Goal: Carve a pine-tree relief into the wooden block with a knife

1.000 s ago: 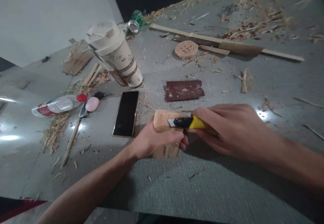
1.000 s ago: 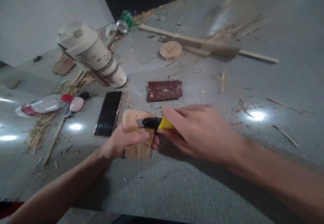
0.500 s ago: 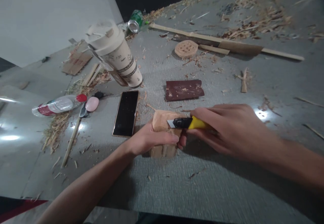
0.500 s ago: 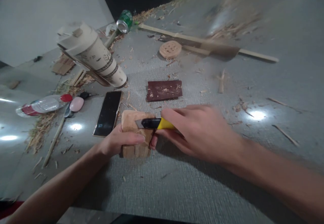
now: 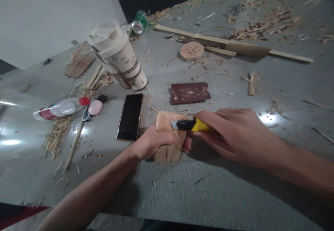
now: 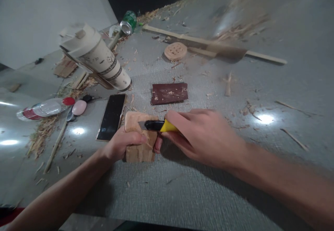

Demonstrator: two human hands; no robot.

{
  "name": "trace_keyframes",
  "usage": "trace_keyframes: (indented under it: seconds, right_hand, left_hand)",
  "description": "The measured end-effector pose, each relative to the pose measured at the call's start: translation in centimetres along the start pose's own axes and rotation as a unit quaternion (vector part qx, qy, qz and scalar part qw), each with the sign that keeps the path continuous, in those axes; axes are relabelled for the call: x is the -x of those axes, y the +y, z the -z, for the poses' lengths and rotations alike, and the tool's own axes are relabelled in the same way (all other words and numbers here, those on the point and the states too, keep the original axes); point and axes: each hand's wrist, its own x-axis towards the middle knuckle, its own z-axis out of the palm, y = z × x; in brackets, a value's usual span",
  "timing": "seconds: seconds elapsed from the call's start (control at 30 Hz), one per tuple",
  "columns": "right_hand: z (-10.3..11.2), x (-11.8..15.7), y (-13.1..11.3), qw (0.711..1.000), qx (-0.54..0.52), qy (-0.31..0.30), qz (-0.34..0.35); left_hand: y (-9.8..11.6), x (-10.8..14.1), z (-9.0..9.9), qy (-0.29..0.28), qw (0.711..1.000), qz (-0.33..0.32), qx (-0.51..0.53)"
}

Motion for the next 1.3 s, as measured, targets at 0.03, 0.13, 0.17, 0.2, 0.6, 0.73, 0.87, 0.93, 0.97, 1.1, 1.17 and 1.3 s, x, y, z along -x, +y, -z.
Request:
trace_keyframes:
  seconds: [0.03, 0.13, 0.17, 0.2, 0.6, 0.73, 0.87, 0.93, 0.97, 1.1, 1.17, 1.3]
  right_hand:
    - [0.0, 0.0, 0.0, 1.000, -0.001, 0.000, -0.001]
    - [-0.1, 0.1, 0.1, 1.000, -0.009, 0.000, -0.004]
    - [-0.2, 0.1, 0.1, 1.000, -0.012, 0.002, -0.004]
    - [-0.2, 0.1, 0.0, 1.000, -0.013, 0.004, -0.004]
    - [0.1, -0.2, -0.3, 0.999, -0.048, -0.019, -0.002]
    - [-0.3, 0.0, -0.5, 0.999, -0.042, -0.021, -0.020]
    - [-0.5, 0.1, -0.8, 0.998, -0.049, -0.026, -0.037]
    - [-0.6, 0.1, -0.9, 0.997, -0.056, -0.026, -0.043]
    - [-0.6, 0.1, -1.0, 0.997, -0.058, -0.026, -0.047]
    - [-0.7, 0.1, -1.1, 0.995, -0.071, -0.031, -0.064]
    - [-0.8, 0.2, -1.2, 0.994, -0.082, -0.033, -0.070]
    - [-0.7, 0.2, -1.2, 0.989, -0.111, -0.041, -0.089]
  left_hand:
    - [-0.1, 0.1, 0.1, -0.001, 1.000, 0.004, 0.005]
    - [-0.4, 0.1, 0.7, -0.015, 0.999, 0.019, 0.026]
    - [-0.6, 0.1, 0.9, -0.029, 0.999, 0.023, 0.036]
    - [-0.7, 0.1, 1.0, -0.045, 0.998, 0.025, 0.047]
    - [-1.2, -0.3, 0.8, -0.073, 0.994, -0.009, 0.080]
    - [-1.3, -0.5, 0.8, -0.064, 0.994, -0.015, 0.089]
    - [-1.4, -0.6, 0.7, -0.048, 0.994, -0.015, 0.093]
    - [-1.5, -0.6, 0.6, -0.040, 0.994, -0.007, 0.101]
    - [-1.4, -0.6, 0.6, -0.038, 0.994, -0.003, 0.105]
    - [-1.1, -0.3, 0.7, -0.037, 0.994, 0.018, 0.105]
    - [-1.0, -0.2, 0.8, -0.046, 0.993, 0.036, 0.104]
    - [-1.0, -0.2, 1.3, -0.100, 0.987, 0.045, 0.119]
